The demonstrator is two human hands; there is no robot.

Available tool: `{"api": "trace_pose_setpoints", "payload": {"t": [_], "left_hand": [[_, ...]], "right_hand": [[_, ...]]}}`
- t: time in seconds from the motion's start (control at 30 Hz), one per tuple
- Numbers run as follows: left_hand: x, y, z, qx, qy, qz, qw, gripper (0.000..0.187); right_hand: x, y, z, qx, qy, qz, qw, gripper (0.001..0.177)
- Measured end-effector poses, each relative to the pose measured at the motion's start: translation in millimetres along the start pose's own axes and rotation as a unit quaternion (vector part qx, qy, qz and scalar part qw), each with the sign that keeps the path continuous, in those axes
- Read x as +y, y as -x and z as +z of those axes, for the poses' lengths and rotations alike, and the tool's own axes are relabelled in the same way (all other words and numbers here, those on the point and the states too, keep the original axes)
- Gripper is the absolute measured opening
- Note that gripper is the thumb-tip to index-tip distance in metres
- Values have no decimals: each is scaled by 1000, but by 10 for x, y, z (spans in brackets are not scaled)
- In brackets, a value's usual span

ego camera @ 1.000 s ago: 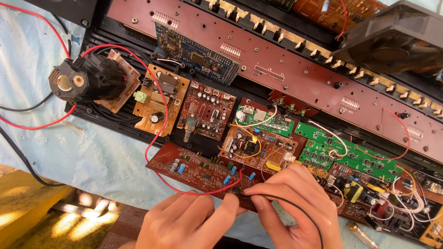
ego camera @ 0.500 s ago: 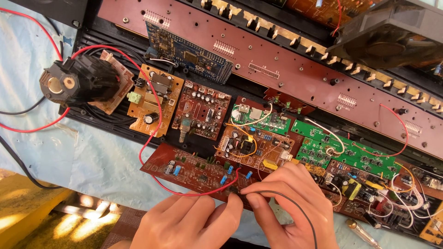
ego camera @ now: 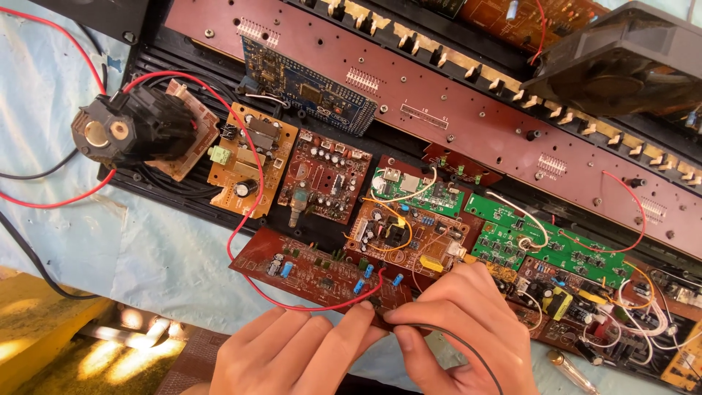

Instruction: The person strips the insulation from the ends of a black wire using a small screwdriver. They then connect the exposed wire ends to terminals on a circuit board within a disassembled electronic device.

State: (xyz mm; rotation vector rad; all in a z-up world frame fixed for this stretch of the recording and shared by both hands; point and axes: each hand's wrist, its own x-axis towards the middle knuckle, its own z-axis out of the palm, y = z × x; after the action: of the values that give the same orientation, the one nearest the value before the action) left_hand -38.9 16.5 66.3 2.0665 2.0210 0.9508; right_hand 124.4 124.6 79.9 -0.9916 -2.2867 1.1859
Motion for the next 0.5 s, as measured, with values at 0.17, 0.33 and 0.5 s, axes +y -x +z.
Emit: {"api": "trace_pose_setpoints", "payload": {"t": [0.17,0.33,0.5], "left_hand": [[9,-10,-14,4,23,-6,1000,19],[11,76,-52,-4,36,-9,999,19],[35,87,-74,22,65,-42,997,20]], "right_hand": [[-2,18,35,14,10,-16,1000,13],[42,73,60,51,-10,-57,997,11],[17,102,50,67,11,-78,995,9]]}}
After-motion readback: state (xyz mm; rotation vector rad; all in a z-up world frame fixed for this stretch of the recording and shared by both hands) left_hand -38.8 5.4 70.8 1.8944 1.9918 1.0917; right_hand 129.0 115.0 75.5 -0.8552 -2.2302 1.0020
